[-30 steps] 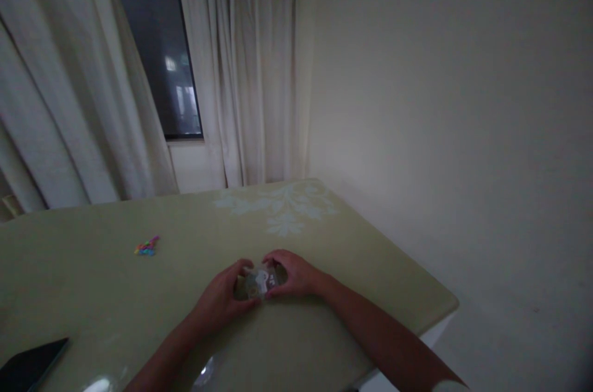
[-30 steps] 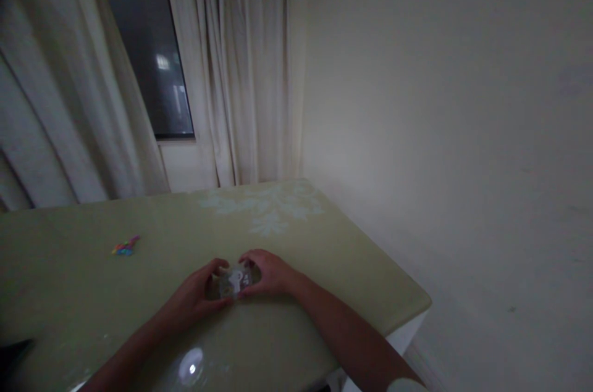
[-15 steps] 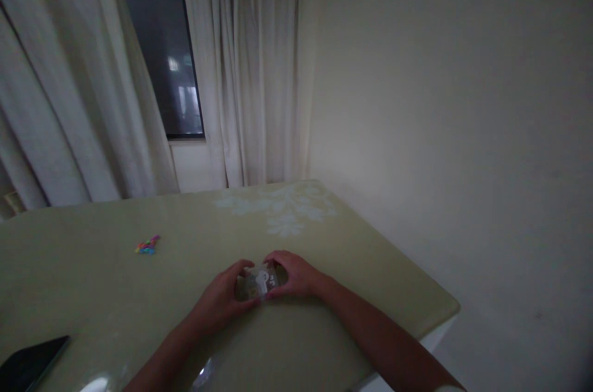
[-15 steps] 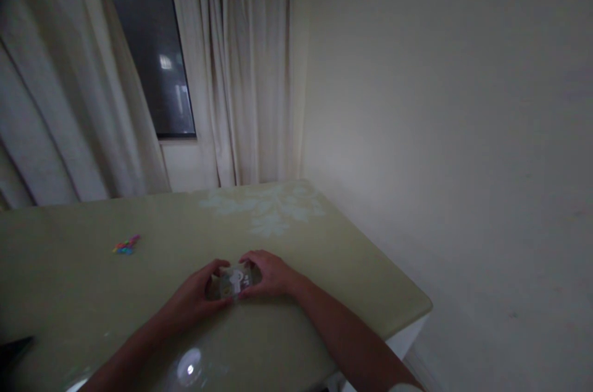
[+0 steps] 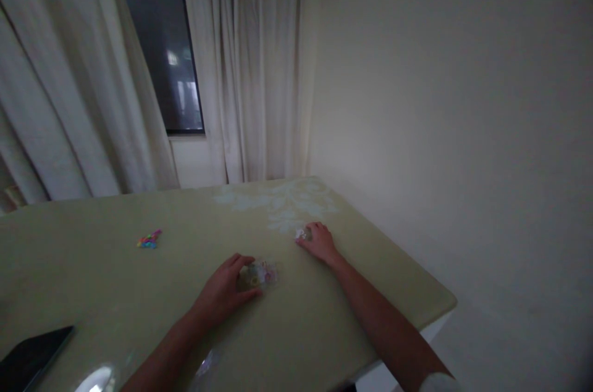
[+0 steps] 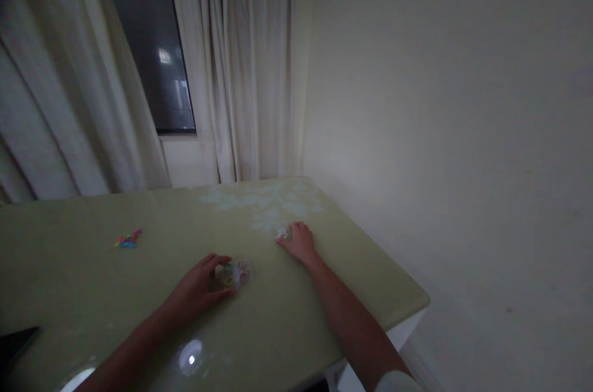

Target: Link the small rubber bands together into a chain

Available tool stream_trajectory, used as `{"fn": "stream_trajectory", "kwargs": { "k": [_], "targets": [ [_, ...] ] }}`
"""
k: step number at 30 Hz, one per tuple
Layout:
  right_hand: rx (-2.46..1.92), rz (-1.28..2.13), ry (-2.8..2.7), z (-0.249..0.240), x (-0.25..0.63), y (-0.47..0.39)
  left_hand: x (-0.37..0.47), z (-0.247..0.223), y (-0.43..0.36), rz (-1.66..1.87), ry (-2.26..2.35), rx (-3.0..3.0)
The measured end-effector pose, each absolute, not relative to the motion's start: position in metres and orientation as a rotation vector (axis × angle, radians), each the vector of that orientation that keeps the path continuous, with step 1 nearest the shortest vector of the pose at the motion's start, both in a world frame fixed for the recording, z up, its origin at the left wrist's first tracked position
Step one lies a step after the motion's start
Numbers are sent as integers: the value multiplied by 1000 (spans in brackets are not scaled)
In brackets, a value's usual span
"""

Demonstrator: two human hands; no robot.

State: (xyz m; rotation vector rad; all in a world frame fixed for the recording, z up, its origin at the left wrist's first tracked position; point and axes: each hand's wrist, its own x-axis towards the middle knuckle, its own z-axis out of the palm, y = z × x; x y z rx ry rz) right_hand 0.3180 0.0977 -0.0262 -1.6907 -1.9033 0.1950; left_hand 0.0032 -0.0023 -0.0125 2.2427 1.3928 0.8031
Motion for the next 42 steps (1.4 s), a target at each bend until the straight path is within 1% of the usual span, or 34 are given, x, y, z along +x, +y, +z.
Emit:
{"fn": "stream_trajectory", "kwargs": {
  "k": [3, 6, 11, 16, 20, 24, 28, 31, 34, 42],
  "targets": [
    [-1673, 161, -1926, -24, 312, 94, 4, -13, -1, 849, 1498, 2278],
    [-1476, 176, -1987, -16, 292, 80, 2, -16, 1, 901, 1621, 2303],
    [-1120, 421, -2224, -12, 248, 44, -6, -24, 8, 960, 1729, 2447],
    [-978, 422, -2454, -18, 228, 29, -14, -30, 14, 929, 1543, 2761],
    [-953, 433, -2450, -22, 231, 34, -17, -31, 16, 839, 1419, 2961],
    [-917, 453, -2423, -24, 233, 36, -18, -29, 16, 784, 1359, 2998],
    [-968, 474, -2394, -22, 232, 33, -19, -23, 15, 916, 1549, 2832],
    [-1004, 462, -2401, -21, 231, 31, -21, -15, 13, 1070, 1846, 2491],
    [-1042, 410, -2444, -21, 225, 36, -27, -9, 13, 1111, 2051, 2228],
    [-949, 263, -2516, -23, 191, 63, -44, -15, 20, 1076, 2149, 2026]
  ]
}}
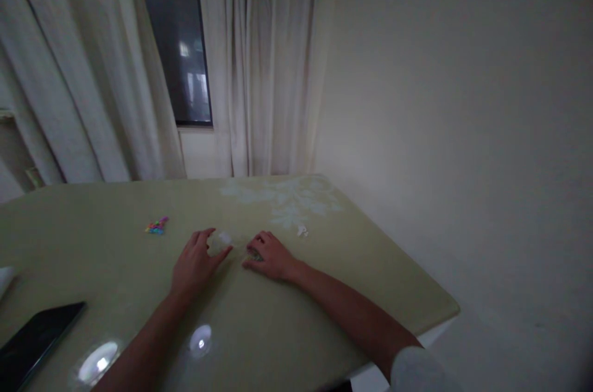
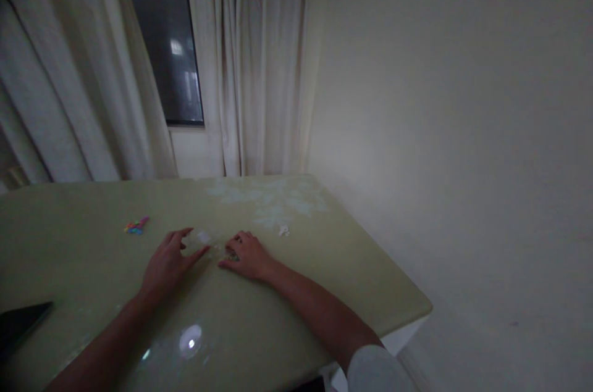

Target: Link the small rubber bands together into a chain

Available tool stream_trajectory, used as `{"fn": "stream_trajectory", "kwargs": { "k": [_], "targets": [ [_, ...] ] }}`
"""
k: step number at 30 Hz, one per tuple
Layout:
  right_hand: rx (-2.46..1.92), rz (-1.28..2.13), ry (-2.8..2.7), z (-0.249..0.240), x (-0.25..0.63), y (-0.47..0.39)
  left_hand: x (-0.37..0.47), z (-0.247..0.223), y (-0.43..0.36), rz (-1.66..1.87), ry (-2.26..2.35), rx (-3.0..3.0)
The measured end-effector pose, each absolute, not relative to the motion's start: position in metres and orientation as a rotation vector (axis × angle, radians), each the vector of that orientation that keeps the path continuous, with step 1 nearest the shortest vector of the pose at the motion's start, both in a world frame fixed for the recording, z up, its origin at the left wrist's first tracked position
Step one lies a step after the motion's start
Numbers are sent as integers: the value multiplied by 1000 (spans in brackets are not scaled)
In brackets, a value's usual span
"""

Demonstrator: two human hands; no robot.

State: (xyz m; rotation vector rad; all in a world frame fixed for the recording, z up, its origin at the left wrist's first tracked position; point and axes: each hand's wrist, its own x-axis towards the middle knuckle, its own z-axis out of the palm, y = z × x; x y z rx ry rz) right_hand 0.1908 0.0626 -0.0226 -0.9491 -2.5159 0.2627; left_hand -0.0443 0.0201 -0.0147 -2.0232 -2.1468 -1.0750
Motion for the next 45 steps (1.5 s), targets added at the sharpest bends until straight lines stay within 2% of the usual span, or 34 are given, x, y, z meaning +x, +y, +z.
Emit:
{"fn": "stream_trajectory", "kwargs": {
  "k": [8, 16, 23, 27, 32, 37, 39, 43, 45],
  "targets": [
    [-1079, 89, -2612, -22, 189, 54, -39, -26, 25, -967, -2209, -2158],
    [-1154, -2, -2746, -11, 188, 50, -39, -26, 23, -782, -2003, -2328],
    [-1271, 250, -2402, -10, 205, 57, -35, -25, 21, -749, -1973, -2386],
    [-1215, 291, -2266, -11, 206, 59, -33, -28, 20, -733, -1960, -2380],
    [-1087, 543, -2095, -12, 204, 62, -34, -30, 22, -693, -1974, -2401],
    [-942, 758, -2040, -5, 209, 68, -61, -3, 17, -786, -1987, -2476],
    [-920, 822, -2105, 6, 216, 70, -73, 15, 8, -719, -2114, -2624],
    [-934, 790, -2328, 28, 233, 67, -75, 39, -15, -239, -2212, -3143],
    [-1007, 696, -2465, 33, 241, 61, -67, 40, -22, -53, -2234, -3157]
  ]
}}
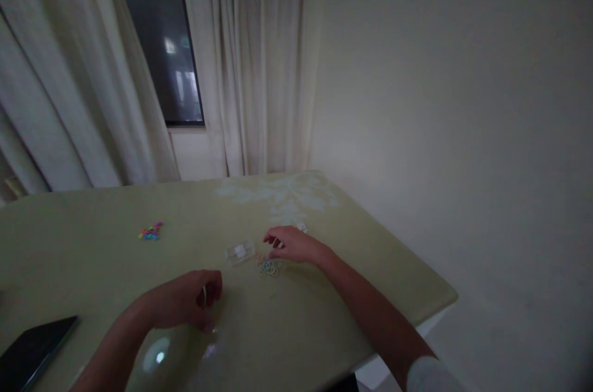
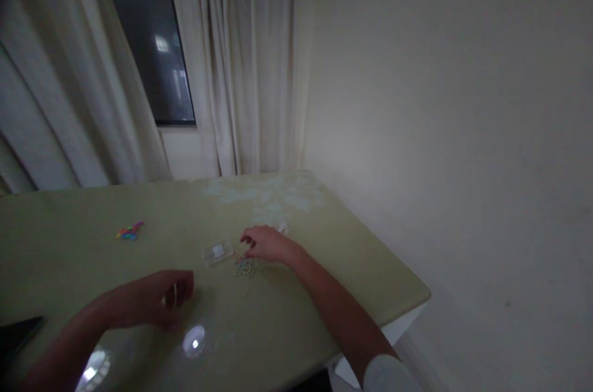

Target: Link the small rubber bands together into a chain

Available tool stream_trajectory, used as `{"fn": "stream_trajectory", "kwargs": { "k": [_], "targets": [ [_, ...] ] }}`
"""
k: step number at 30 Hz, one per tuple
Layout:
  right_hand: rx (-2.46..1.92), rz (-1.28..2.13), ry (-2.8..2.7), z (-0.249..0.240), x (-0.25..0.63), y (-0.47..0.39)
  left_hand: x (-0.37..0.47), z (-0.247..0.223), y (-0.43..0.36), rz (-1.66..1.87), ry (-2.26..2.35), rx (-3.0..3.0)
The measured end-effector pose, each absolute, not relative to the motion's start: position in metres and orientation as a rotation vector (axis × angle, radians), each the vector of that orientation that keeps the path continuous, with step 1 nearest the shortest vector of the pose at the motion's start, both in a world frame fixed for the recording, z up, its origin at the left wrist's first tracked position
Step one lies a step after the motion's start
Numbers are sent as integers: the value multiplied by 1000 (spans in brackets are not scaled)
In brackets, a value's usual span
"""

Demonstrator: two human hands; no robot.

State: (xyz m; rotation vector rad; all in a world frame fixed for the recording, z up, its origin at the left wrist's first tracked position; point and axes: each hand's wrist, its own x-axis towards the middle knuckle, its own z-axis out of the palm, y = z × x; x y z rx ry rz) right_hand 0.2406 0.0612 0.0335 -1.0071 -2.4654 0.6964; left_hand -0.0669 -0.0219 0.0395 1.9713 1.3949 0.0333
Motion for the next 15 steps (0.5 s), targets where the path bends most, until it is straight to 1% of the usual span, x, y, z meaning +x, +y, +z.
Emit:
{"fn": "stream_trajectory", "kwargs": {
  "k": [3, 5, 8, 12, 15],
  "targets": [
    [-1098, 558, -2580, 29, 250, 47, -56, 34, -22, -6, 1437, 1976],
    [-1097, 548, -2552, 22, 256, 37, -56, 31, -17, 38, 1408, 1996],
    [-1041, 587, -2489, 11, 259, 28, -72, 30, -5, 161, 1441, 2038],
    [-968, 578, -2491, 2, 253, 27, -104, 25, 9, 461, 1745, 2019],
    [-923, 579, -2490, -2, 245, 29, -116, 18, 13, 462, 1717, 1951]
  ]
}}
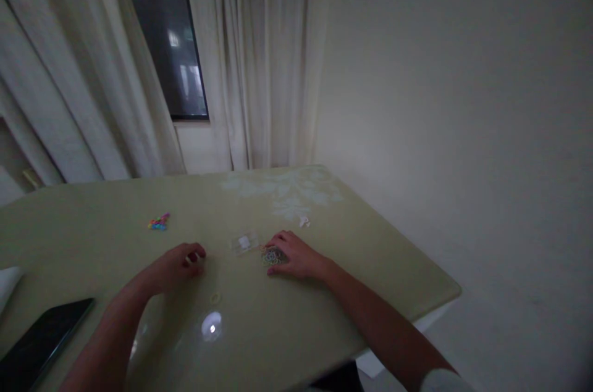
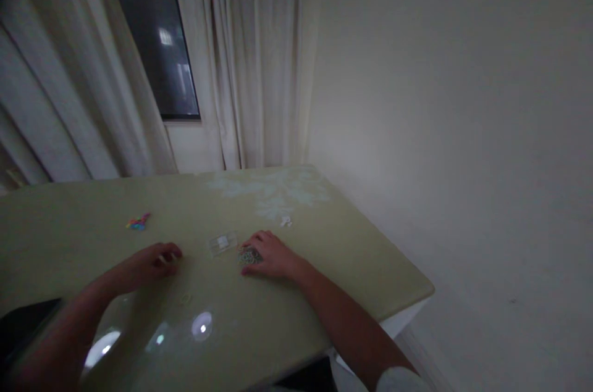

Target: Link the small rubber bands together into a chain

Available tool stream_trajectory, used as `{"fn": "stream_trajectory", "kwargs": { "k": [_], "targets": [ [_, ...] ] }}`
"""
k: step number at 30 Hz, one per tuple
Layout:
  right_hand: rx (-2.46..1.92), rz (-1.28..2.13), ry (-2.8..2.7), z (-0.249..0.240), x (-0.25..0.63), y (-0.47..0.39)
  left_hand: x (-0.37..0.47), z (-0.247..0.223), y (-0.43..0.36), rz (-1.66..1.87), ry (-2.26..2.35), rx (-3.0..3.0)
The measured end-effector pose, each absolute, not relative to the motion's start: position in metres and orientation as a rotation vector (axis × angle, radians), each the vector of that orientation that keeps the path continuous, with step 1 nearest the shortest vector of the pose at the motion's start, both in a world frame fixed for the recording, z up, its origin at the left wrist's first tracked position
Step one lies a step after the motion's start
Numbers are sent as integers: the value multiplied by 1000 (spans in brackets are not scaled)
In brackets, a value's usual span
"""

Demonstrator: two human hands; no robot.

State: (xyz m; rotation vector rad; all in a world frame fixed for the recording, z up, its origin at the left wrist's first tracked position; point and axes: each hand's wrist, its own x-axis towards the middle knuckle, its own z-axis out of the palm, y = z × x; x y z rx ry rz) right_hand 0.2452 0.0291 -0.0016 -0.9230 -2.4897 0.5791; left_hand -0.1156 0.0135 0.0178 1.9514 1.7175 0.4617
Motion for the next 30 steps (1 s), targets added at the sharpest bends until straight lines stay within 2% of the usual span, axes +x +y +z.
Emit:
{"fn": "stream_trajectory", "kwargs": {
  "k": [6, 10, 12, 14, 17, 21, 26, 30],
  "targets": [
    [-880, 568, -2485, -8, 244, 33, -128, 19, 16, 461, 1515, 1838],
    [-881, 539, -2459, -8, 244, 36, -162, 27, 20, 901, 1871, 1682],
    [-897, 534, -2436, -9, 243, 37, -169, 26, 23, 992, 2089, 1712],
    [-906, 531, -2428, -9, 242, 38, -160, 19, 27, 948, 2125, 1801],
    [-906, 512, -2423, -9, 243, 38, -124, 1, 37, 913, 1870, 2022],
    [-985, 475, -2378, -3, 251, 39, -89, -15, 46, 752, 1767, 2251],
    [-1105, 540, -2371, 1, 262, 42, -96, -3, 34, 464, 1743, 2192],
    [-1099, 623, -2389, -5, 257, 43, -99, 15, 11, 226, 1481, 2086]
  ]
}}
